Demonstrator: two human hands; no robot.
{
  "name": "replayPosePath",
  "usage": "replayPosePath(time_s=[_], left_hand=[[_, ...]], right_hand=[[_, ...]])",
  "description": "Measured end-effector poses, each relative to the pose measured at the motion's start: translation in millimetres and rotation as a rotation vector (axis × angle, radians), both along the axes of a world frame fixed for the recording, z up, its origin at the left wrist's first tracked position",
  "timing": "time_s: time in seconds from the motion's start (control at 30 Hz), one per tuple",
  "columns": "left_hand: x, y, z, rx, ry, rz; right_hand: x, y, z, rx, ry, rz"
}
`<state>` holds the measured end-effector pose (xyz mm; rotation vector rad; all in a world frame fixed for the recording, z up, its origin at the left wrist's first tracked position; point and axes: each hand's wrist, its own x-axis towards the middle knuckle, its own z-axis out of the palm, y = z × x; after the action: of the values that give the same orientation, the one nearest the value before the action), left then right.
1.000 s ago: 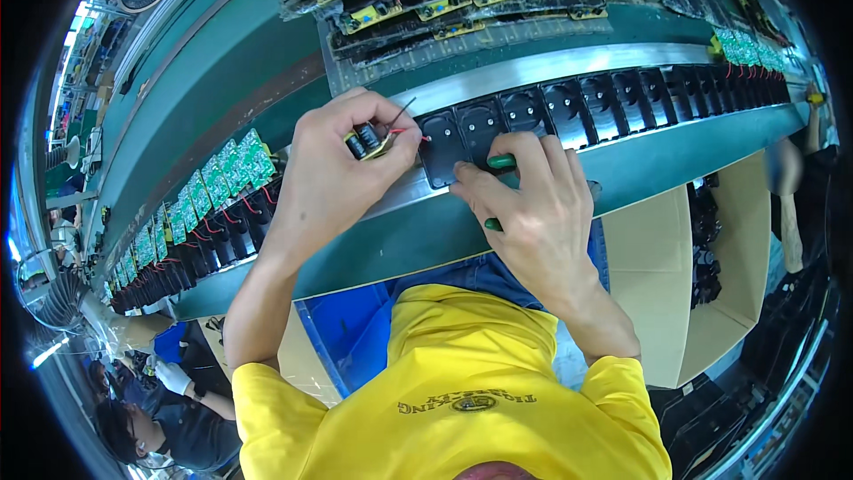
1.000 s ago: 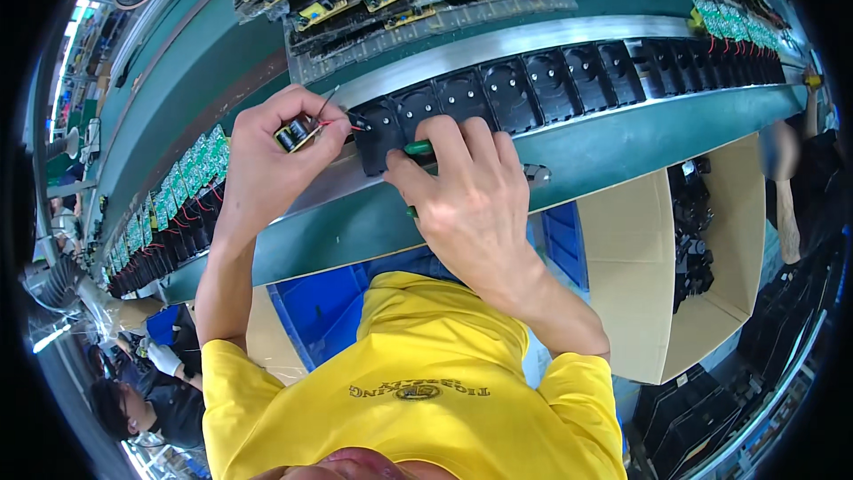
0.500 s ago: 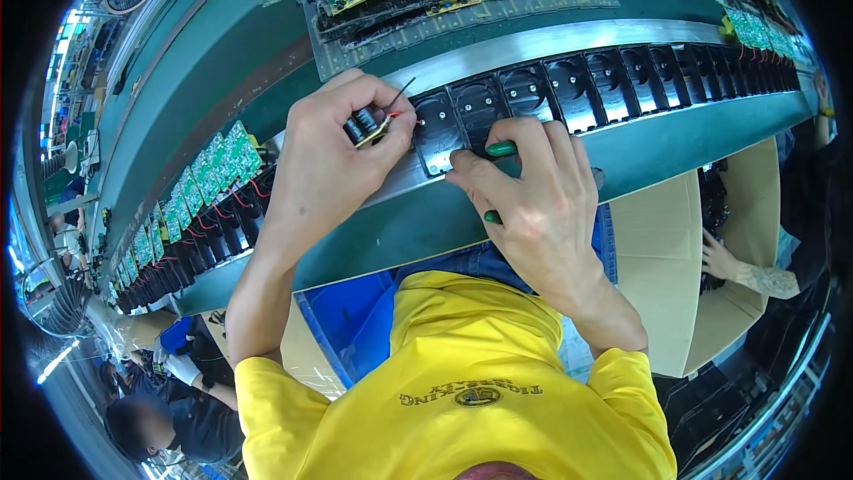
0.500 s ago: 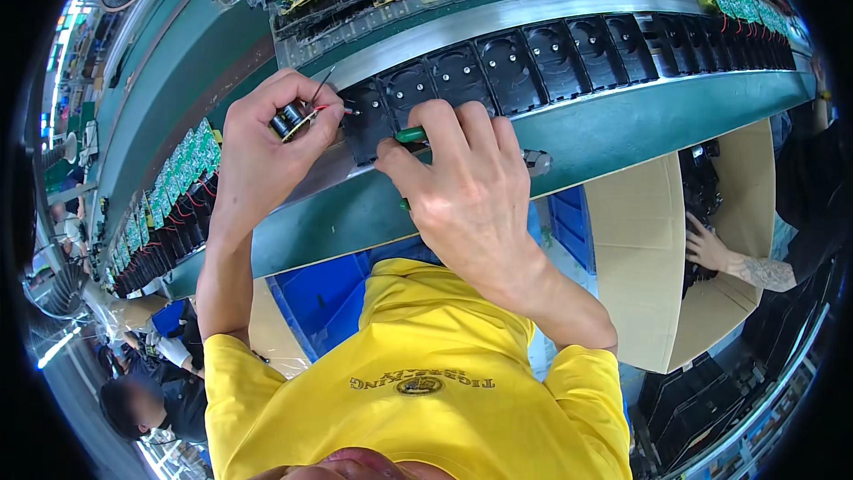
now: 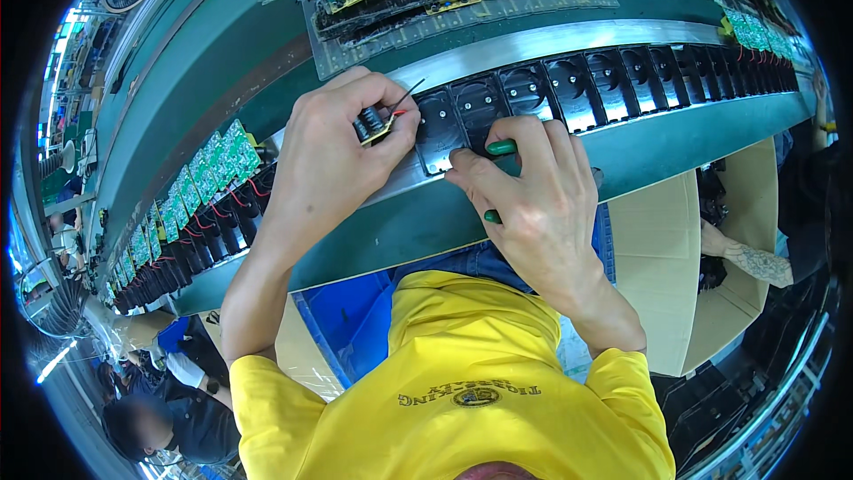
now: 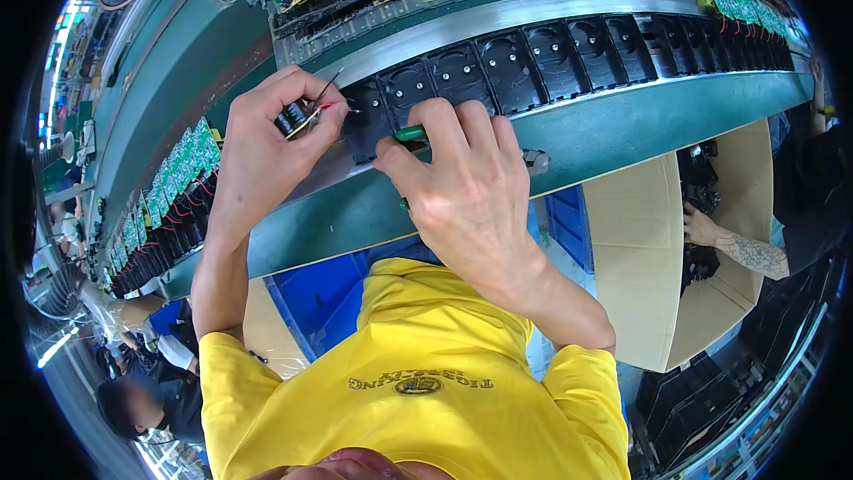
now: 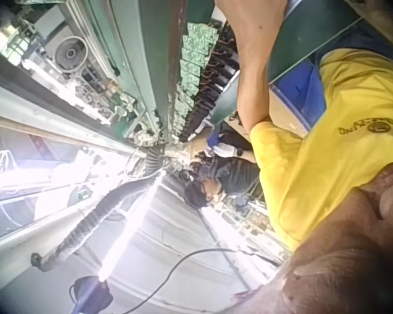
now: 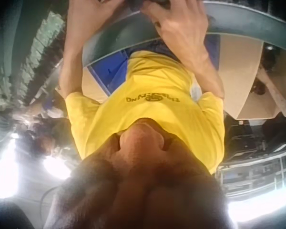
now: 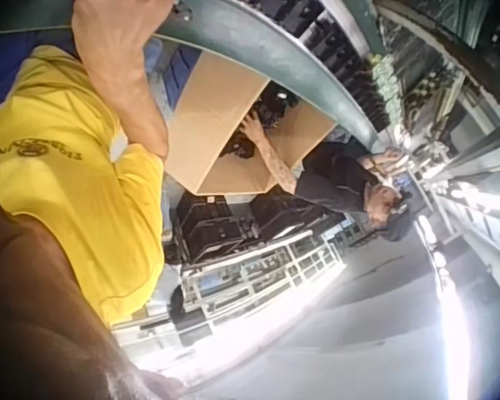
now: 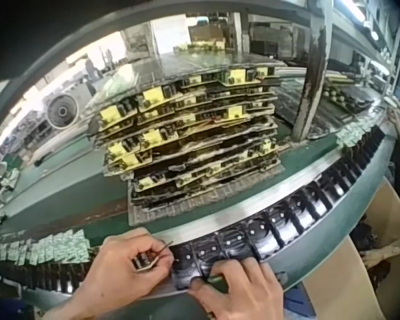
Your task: Manually assemble electronic components on circuit boards on a production line.
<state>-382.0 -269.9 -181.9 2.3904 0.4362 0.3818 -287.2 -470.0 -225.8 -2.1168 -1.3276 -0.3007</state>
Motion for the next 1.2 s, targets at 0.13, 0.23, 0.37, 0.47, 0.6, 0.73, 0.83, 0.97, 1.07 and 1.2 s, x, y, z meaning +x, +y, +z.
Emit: replayPosePath(time_s=[0.13, 0.23, 0.37, 0.47, 0.6, 0.73, 0.83, 0.97, 1.07, 1.2], left_hand=[[1.3, 0.0, 0.0, 0.010, -0.011, -0.010], [-0.8, -2.0, 4.4, 0.001, 0.062, -0.008], [2.6, -1.2, 6.5, 0.037, 0.105, -0.040], [7.3, 2.1, 6.2, 0.077, 0.121, -0.077], [5.1, 20.7, 2.8, -0.100, 0.123, -0.143], [0.2, 32.4, 3.5, 0.125, 0.086, -0.308], [-6.6, 40.5, 2.4, 0.279, 0.061, -0.389], [-3.4, 50.0, 0.0, 0.515, -0.004, -0.519], [0.1, 50.7, -5.9, 0.504, -0.033, -0.534], [0.9, 51.5, -6.0, 0.505, -0.058, -0.538]], right_hand=[[-0.1, 0.2, 0.2, -0.002, -0.006, -0.004], [-0.5, 0.8, -1.3, 0.003, -0.018, -0.006], [-0.5, 0.6, -3.3, 0.006, -0.037, -0.009], [0.1, -0.4, -2.8, 0.008, -0.055, -0.018], [2.5, -1.8, -0.3, -0.036, -0.070, 0.028], [10.1, -2.6, 14.0, 0.041, 0.048, 0.108], [19.2, 7.7, 35.1, 0.224, 0.361, 0.220], [37.7, 41.1, 56.7, 0.695, 1.158, 0.415], [43.5, 75.2, 44.9, 0.849, 1.316, 0.388], [44.9, 93.8, 22.6, 1.002, 1.432, 0.410]])
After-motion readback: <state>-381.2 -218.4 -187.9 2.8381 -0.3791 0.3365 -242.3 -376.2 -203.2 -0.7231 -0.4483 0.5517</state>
